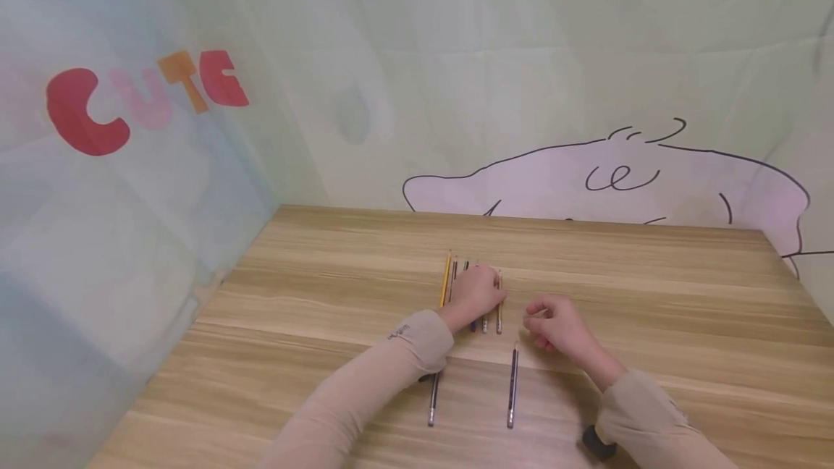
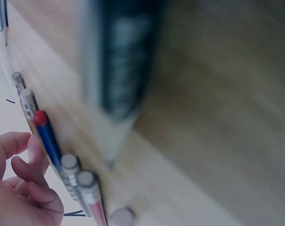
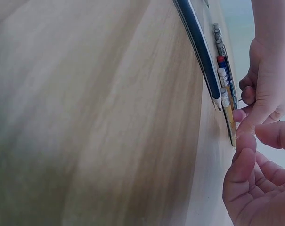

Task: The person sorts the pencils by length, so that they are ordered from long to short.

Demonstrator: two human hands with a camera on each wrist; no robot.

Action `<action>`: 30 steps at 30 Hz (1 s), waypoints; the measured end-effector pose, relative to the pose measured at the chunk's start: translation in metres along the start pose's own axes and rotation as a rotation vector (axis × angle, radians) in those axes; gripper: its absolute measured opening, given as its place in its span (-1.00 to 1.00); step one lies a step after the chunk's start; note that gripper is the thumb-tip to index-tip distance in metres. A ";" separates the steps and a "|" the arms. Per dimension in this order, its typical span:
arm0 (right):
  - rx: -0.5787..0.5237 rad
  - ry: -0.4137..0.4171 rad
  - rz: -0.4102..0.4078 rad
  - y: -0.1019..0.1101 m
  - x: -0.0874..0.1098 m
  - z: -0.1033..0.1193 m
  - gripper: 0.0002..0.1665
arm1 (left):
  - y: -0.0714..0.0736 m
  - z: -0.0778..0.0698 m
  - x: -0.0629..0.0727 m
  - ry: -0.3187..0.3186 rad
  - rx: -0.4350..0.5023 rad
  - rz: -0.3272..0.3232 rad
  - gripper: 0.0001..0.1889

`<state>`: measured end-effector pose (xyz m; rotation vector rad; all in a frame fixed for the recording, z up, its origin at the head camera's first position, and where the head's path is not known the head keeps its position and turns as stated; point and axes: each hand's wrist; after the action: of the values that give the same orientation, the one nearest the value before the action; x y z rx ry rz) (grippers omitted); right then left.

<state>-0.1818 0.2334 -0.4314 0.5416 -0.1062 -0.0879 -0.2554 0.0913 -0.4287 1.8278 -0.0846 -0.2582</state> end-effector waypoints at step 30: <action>-0.027 -0.018 0.054 0.001 0.019 0.003 -0.57 | 0.030 0.025 0.028 -0.080 0.284 0.028 -0.77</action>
<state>-0.1630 0.2305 -0.4263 0.5112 -0.1368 -0.0411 -0.2317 0.0540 -0.4100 2.0965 -0.2122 -0.3118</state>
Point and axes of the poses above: each hand's wrist, its own x-axis away from the middle knuckle, its own y-axis out of the back of the hand, z = x × y, and after that the axes turned 14 degrees about -z, right-handed
